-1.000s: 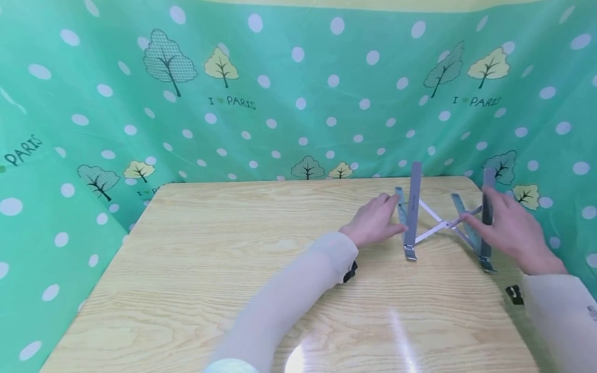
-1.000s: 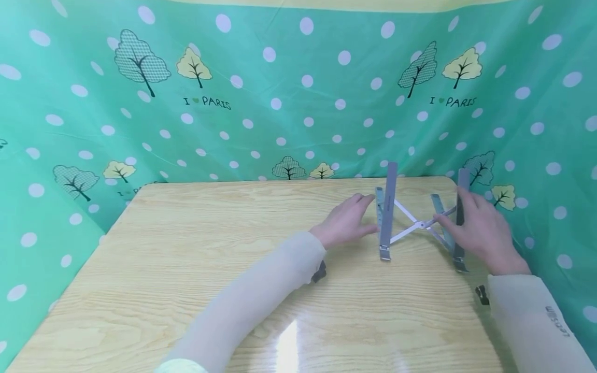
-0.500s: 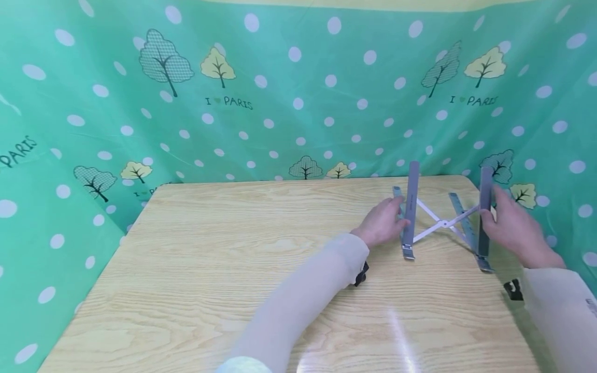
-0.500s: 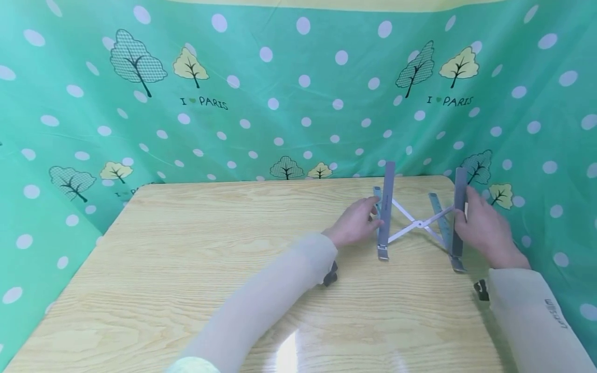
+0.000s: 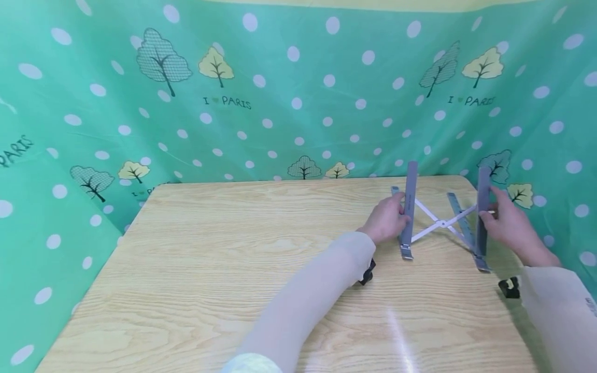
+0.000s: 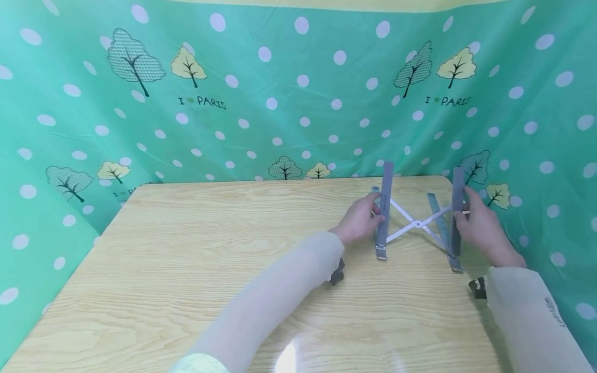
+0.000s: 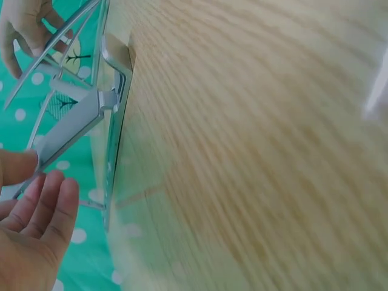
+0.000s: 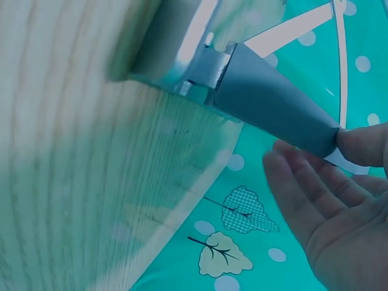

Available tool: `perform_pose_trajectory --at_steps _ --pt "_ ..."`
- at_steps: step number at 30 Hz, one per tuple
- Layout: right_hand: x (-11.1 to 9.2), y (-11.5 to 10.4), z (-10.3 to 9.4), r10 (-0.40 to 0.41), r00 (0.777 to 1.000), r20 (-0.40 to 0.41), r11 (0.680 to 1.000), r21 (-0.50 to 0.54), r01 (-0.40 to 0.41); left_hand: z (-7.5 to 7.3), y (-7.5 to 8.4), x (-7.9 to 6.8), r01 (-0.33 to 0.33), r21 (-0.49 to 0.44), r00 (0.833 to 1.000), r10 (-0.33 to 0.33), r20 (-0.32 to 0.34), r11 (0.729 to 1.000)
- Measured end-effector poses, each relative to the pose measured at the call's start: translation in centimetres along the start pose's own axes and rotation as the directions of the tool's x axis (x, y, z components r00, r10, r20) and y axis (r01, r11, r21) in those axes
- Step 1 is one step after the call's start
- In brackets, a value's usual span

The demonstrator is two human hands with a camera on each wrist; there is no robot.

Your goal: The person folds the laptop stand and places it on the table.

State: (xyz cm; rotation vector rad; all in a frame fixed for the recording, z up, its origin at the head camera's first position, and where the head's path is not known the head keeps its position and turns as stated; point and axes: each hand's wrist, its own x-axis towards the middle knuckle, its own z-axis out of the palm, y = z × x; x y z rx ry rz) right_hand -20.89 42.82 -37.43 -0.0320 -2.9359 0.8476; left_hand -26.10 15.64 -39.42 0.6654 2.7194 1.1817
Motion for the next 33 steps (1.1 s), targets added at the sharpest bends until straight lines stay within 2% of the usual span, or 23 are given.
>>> perform_pose_trajectory --at_steps 6,11,18,22,33 --pt "0.1 0.1 0.0 0.026 0.999 -0.032 1.0 0.015 -0.025 0.5 0.4 0.3 0.026 -0.019 0.999 -0.026 -0.035 0.999" --pt "0.0 0.0 -0.2 0.032 0.998 -0.053 0.999 -0.016 -0.033 0.6 0.3 0.4 0.033 -0.037 0.998 -0.034 -0.044 0.999" --pt "-0.6 0.0 0.1 0.053 0.997 -0.05 0.999 0.012 -0.052 0.6 -0.1 0.2 0.027 -0.071 0.999 -0.029 -0.028 0.997" --pt "-0.8 -0.5 0.4 0.046 0.998 -0.053 0.998 0.042 -0.044 0.3 -0.5 -0.2 0.021 -0.089 0.999 -0.025 -0.035 0.996" --pt "-1.3 -1.9 1.5 0.044 0.997 -0.061 0.998 0.045 -0.041 -1.0 -1.9 -1.4 -0.006 -0.13 1.0 0.003 -0.025 0.991"
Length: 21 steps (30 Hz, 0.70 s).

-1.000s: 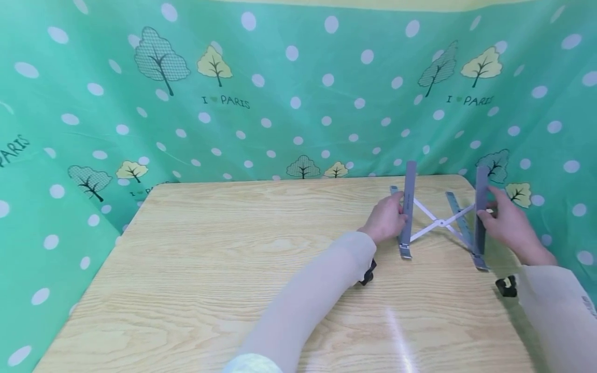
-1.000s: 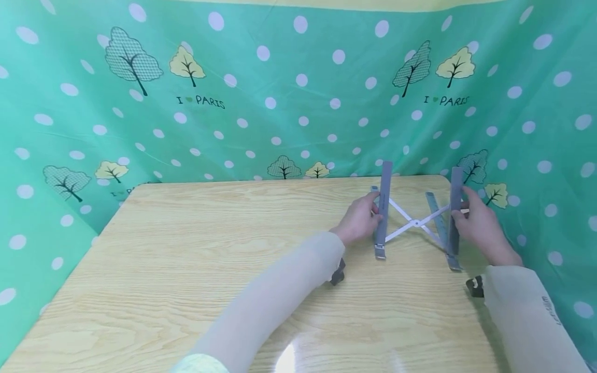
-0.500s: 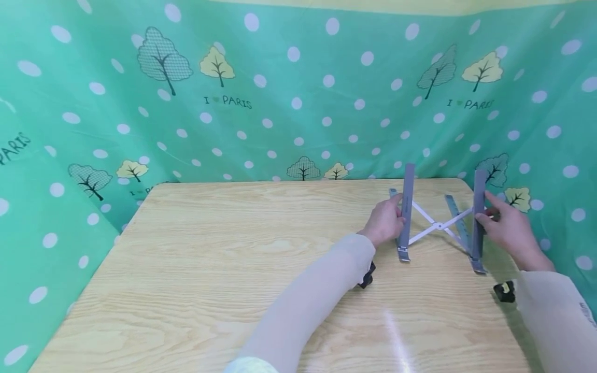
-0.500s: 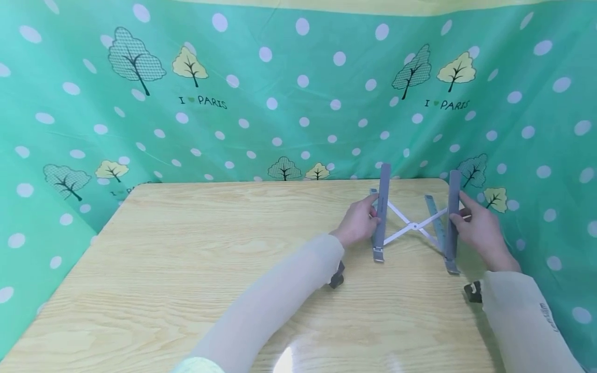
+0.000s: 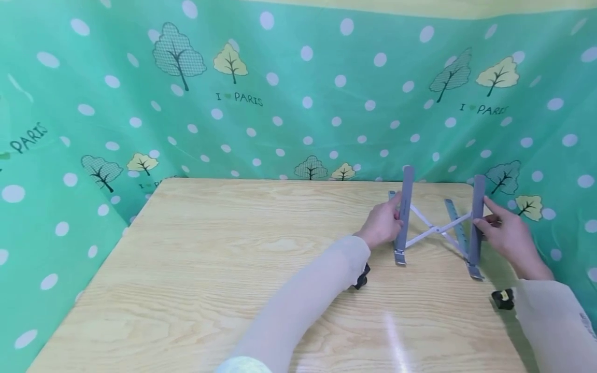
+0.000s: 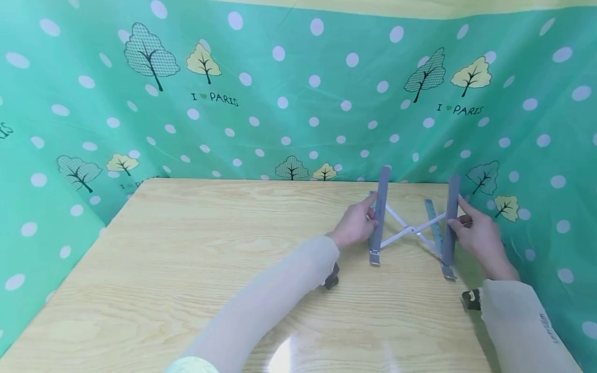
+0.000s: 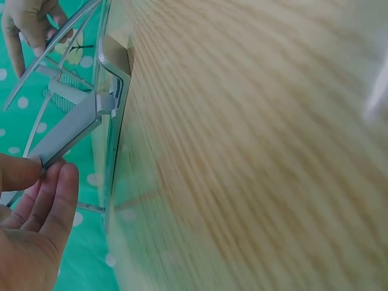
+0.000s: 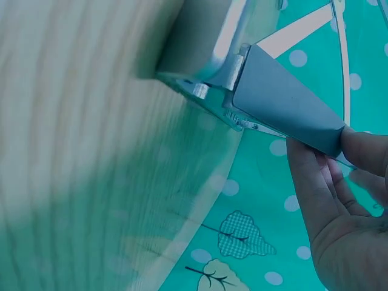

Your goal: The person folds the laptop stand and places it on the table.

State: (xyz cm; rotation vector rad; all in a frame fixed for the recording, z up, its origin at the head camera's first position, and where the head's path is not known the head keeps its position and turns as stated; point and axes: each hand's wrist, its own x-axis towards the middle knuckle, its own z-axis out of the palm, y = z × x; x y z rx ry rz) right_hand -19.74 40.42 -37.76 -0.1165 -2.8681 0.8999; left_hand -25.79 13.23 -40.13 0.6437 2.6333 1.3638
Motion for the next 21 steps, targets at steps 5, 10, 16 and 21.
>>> perform_pose_trajectory --at_steps 5,10,16,21 --pt "0.1 -0.5 0.3 -0.037 0.999 -0.003 0.999 0.017 0.037 -0.5 -0.4 -0.2 0.004 -0.017 1.0 -0.004 -0.007 1.0" --pt "0.2 -0.8 0.5 -0.038 0.999 0.004 0.999 0.025 0.038 -0.8 -0.5 -0.4 -0.002 -0.027 1.0 0.002 -0.005 1.0" --pt "0.2 -1.2 0.8 -0.019 1.0 0.021 0.998 0.053 0.018 -1.3 -0.8 -0.7 0.013 -0.067 1.0 -0.012 0.009 0.998" --pt "0.4 -1.6 1.2 -0.027 0.999 0.043 0.998 0.066 0.024 -1.9 -1.3 -1.0 0.011 -0.077 1.0 -0.011 0.008 0.997"
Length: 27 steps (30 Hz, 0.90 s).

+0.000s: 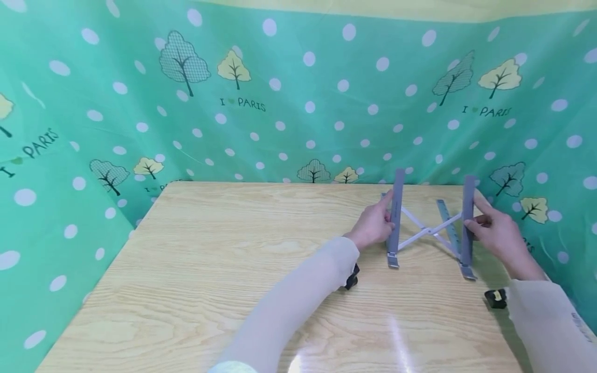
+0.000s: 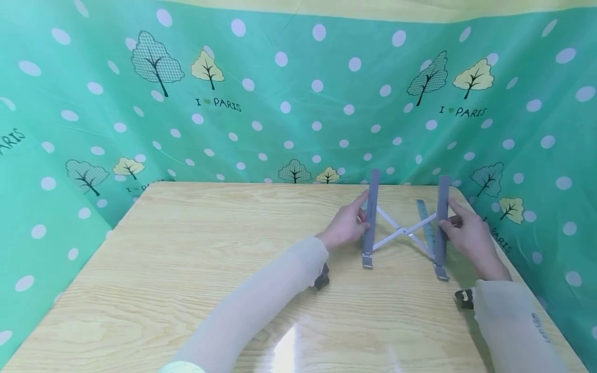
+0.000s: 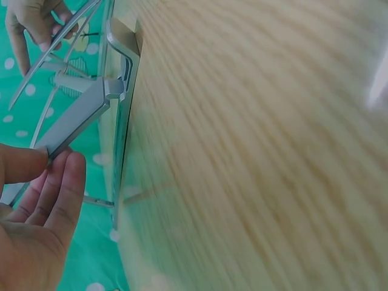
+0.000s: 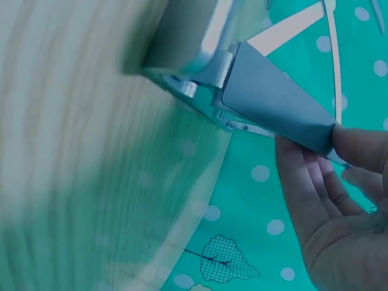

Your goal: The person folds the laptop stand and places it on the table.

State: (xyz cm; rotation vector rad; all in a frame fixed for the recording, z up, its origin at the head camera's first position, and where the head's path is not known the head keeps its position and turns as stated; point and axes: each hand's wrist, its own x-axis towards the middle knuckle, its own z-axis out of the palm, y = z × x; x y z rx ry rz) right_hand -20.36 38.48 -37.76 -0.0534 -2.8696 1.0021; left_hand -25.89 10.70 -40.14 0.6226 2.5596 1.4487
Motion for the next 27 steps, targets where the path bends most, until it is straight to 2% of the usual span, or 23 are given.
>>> perform_pose_trajectory --at_steps 8,14,21,27 --pt "0.3 -0.5 0.8 -0.03 0.999 0.014 1.0 0.009 0.03 -0.8 -0.9 -0.3 -0.016 -0.011 1.0 0.016 0.004 1.0" --pt "0.4 -1.0 1.4 -0.014 0.999 0.041 0.999 0.043 0.012 -1.7 -1.2 -0.7 -0.008 -0.035 1.0 0.009 0.008 0.999" --pt "0.5 -1.7 1.9 -0.037 0.999 0.032 0.998 0.058 0.035 -2.6 -1.5 -1.1 -0.003 -0.061 1.0 0.004 0.014 0.998" --pt "0.5 -2.5 2.2 -0.037 0.999 0.039 0.998 0.051 0.035 -3.4 -1.9 -1.4 -0.027 -0.066 1.0 0.028 0.003 0.997"
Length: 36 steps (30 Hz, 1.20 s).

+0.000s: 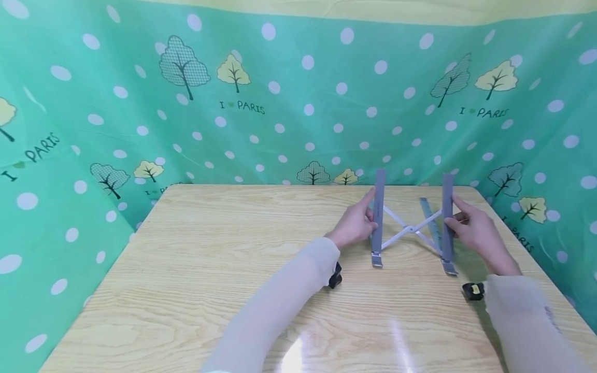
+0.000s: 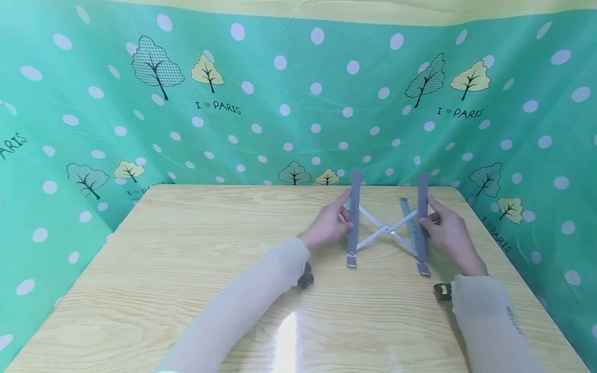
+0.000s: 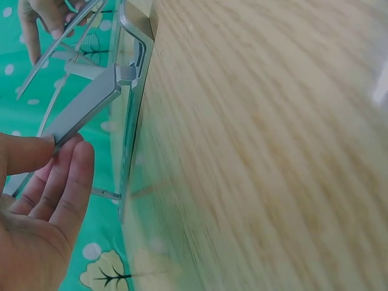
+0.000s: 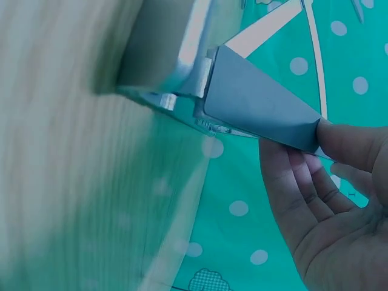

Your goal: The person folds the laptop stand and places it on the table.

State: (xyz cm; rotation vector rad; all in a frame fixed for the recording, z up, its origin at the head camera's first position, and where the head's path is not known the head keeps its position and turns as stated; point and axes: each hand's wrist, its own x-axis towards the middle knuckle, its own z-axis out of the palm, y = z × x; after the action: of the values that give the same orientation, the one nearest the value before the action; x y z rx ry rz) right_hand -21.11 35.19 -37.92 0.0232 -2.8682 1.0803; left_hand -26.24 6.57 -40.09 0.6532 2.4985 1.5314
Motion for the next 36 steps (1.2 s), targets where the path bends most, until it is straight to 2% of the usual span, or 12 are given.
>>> perform_pose_trajectory --at_steps 8,24,31,36 --pt "0.2 -0.6 0.7 -0.005 1.0 0.01 1.0 0.001 0.005 -0.6 -0.6 -0.5 -0.007 -0.009 1.0 0.007 -0.011 1.0" --pt "0.6 -1.9 2.0 -0.016 1.0 -0.021 1.0 -0.007 0.016 -2.1 -1.2 -1.3 -0.011 0.047 1.0 0.012 -0.028 0.999" --pt "0.6 -2.5 2.5 -0.02 1.0 -0.013 0.999 0.025 0.02 -2.8 -1.6 -1.8 0.03 -0.032 0.999 -0.031 -0.031 0.999" --pt "0.7 -2.9 2.8 -0.02 1.0 -0.007 1.0 0.005 0.02 -3.0 -1.6 -2.2 0.063 -0.056 0.997 -0.066 -0.044 0.996"
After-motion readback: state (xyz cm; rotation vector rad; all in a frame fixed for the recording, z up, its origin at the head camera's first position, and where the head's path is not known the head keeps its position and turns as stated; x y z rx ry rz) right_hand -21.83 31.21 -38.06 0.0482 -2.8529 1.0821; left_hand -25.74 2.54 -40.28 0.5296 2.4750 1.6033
